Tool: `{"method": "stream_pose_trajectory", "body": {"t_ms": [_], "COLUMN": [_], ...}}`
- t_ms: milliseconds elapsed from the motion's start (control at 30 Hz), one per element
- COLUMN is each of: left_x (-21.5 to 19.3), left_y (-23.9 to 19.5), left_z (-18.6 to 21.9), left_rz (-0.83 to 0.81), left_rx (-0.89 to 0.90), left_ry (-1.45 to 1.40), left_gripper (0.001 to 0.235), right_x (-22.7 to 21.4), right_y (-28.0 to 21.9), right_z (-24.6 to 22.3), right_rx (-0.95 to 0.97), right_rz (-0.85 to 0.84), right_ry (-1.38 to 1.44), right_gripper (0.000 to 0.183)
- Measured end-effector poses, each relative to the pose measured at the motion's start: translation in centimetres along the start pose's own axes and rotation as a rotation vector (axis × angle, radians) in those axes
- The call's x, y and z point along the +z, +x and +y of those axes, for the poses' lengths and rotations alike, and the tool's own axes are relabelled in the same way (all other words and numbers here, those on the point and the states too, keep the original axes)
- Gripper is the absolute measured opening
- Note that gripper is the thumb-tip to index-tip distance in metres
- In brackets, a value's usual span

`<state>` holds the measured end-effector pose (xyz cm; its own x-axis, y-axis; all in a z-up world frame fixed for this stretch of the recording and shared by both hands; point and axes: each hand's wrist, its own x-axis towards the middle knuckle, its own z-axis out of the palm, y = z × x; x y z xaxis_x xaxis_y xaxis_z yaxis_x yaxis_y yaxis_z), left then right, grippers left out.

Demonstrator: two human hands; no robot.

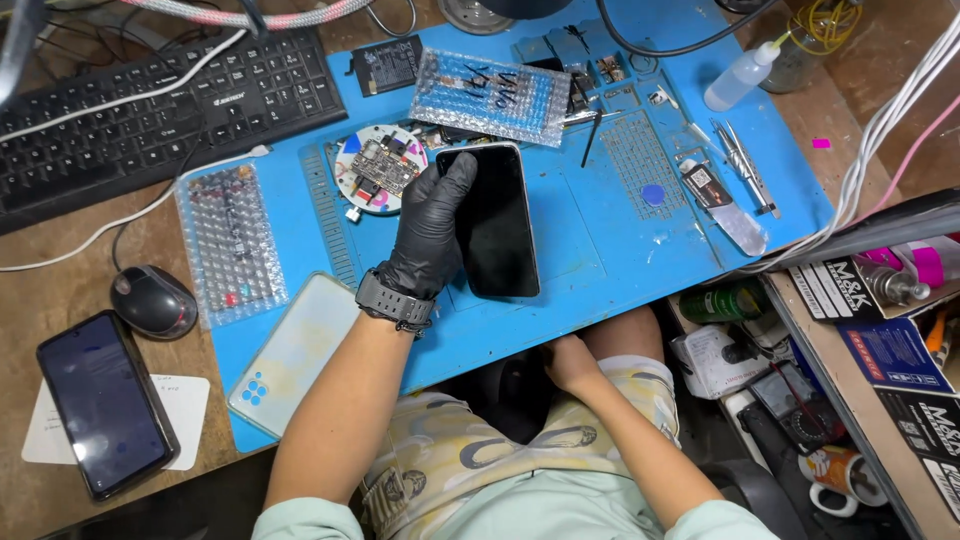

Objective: The person removes a SIM card from a smartphone using a SIM ejector tool. They then use a small metal tool to pry and clean the edges of the phone's frame.

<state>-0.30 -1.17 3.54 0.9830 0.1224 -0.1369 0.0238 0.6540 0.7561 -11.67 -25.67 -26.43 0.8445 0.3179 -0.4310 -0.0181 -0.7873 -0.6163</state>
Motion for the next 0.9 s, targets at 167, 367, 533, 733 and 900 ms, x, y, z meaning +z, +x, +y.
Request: {"method": "stream_pose_trajectory", "body": {"t_ms": [167,367,533,733,900], "left_x": [-0.5,-0.3,-1.3,-2.0,-1.5], "left_y": [0.8,0.7,1.3,1.3,0.4], "left_z": [-0.7,-0.3,-1.2,-1.2,-0.5], "left_rz": [0.036,0.041,-0.006,-0.043,-0.153], "left_rx": [-0.004,-0.027,-0.029,-0.05,-0.22], "left_ry": [-0.029,-0.027,-0.046,-0.059,-0.393], "left_gripper": [0.014,0.016,0.018,0.025,0.034], "right_x": [-0.1,0.0,-0.2,0.1,0.6], "right_y": [0.0,0.1,0.2,0.5,0.5], "right_z": [0.1,-0.1,0.0,1.4,2.8], "right_rx": [0.035,0.065,0.075,0.07,0.104], "right_rz": [0.016,0.038,0.056,0.071,0.086], "right_ry": [-0.001,0.001,-0.005,-0.025,-0.042], "right_gripper": [0.027,0.03,0.033,0.037,0.032]}}
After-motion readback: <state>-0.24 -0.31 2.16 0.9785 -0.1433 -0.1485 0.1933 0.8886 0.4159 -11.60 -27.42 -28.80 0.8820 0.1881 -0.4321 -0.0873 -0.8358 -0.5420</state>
